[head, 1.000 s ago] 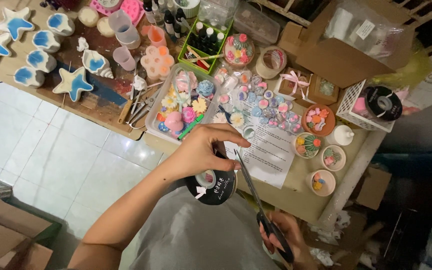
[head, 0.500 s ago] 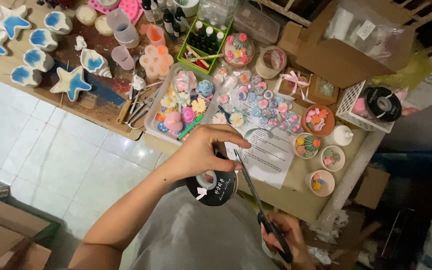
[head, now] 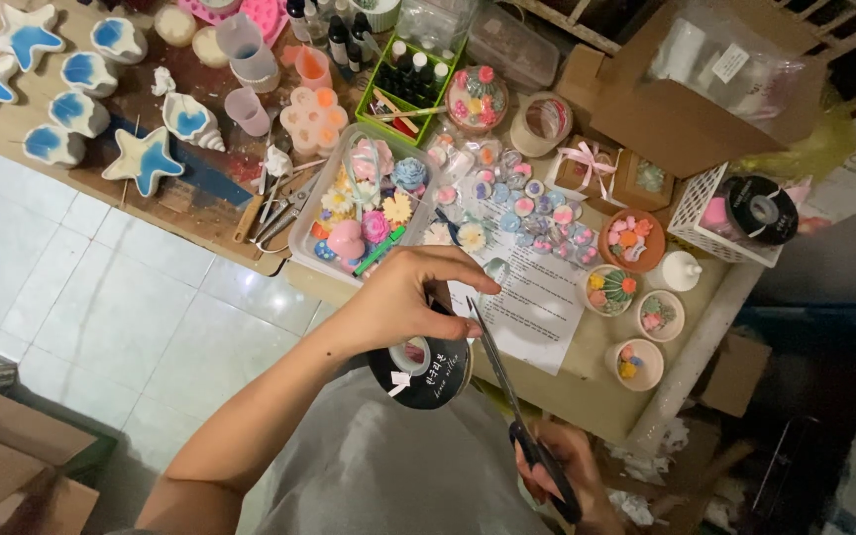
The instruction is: Cutting several pieces of black ribbon from a spool using scissors on a craft workbench.
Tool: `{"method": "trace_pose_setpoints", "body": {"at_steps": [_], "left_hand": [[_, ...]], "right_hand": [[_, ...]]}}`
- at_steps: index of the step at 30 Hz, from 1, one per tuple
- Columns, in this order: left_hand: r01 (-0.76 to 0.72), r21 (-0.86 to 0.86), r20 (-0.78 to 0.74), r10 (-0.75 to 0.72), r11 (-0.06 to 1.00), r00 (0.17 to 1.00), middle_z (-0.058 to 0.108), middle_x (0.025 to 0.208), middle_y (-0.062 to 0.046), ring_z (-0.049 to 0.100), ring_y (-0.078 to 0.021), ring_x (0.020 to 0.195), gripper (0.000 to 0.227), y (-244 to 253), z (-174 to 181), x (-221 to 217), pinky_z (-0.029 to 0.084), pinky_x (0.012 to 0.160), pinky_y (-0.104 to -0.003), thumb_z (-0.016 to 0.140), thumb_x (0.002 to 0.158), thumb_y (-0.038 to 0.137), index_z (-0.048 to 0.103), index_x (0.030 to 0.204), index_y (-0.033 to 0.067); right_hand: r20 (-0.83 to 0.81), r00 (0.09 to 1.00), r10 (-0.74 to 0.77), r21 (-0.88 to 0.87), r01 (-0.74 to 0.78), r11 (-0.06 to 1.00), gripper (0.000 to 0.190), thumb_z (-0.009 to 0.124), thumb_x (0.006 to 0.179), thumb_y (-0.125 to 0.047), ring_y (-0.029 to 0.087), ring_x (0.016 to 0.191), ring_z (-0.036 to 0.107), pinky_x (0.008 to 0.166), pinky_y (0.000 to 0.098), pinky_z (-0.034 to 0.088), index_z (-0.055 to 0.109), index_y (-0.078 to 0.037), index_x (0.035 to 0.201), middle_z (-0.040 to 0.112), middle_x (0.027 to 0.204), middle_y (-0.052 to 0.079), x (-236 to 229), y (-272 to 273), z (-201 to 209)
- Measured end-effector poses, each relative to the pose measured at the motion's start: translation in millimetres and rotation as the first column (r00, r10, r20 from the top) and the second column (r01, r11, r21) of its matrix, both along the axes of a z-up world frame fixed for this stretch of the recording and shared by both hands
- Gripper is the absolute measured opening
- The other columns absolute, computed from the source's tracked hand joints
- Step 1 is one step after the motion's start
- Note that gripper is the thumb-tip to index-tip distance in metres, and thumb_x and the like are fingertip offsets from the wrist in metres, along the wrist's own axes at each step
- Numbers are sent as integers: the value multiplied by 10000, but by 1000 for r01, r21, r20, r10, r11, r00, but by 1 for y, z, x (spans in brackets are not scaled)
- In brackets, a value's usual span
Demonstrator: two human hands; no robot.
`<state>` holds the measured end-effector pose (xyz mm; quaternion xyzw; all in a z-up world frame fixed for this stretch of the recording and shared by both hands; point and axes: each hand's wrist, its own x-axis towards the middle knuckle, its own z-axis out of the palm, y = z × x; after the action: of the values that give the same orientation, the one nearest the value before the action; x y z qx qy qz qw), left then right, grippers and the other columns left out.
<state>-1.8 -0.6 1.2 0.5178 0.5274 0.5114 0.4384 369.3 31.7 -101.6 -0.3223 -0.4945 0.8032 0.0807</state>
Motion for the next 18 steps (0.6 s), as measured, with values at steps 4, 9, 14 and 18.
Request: {"method": "trace_pose_setpoints", "body": {"at_steps": [4, 9, 14, 18], "left_hand": [[-7, -20, 7, 8, 1000, 1000, 756, 1086, -14, 699, -79, 729, 420, -3, 4, -1, 567, 642, -223, 885, 716, 104, 781, 1122, 90], [-17, -29, 40, 18, 999, 999, 743, 1094, -19, 700, -74, 750, 417, -5, 3, -3, 570, 661, -218, 878, 726, 96, 779, 1131, 88], [-16, -19, 37, 17, 1000, 999, 744, 1101, -18, 703, -71, 766, 419, -7, 3, -2, 580, 674, -215, 880, 727, 96, 780, 1134, 91], [-12, -10, 54, 13, 1000, 998, 743, 1108, -19, 698, -70, 780, 417, -8, 4, -3, 587, 683, -215, 880, 733, 97, 779, 1138, 92]], "right_hand": [[61, 996, -58, -40, 61, 997, 577, 815, 792, -458, 127, 468, 500, 417, 298, 399, 581, -7, 1066, 578, 701, 59, -2, 1, 7], [44, 999, 20, -58, -17, 998, 554, 817, 822, -461, 127, 437, 458, 413, 289, 338, 626, 57, 866, 523, 606, 44, -3, 2, 11], [13, 996, 86, -4, -86, 996, 585, 807, 821, -506, 118, 436, 473, 415, 280, 346, 628, 50, 856, 526, 589, 36, -2, 4, 9], [6, 996, 88, -10, -88, 996, 614, 789, 827, -539, 120, 444, 498, 421, 283, 366, 629, 53, 856, 534, 593, 35, -3, 3, 13]]}}
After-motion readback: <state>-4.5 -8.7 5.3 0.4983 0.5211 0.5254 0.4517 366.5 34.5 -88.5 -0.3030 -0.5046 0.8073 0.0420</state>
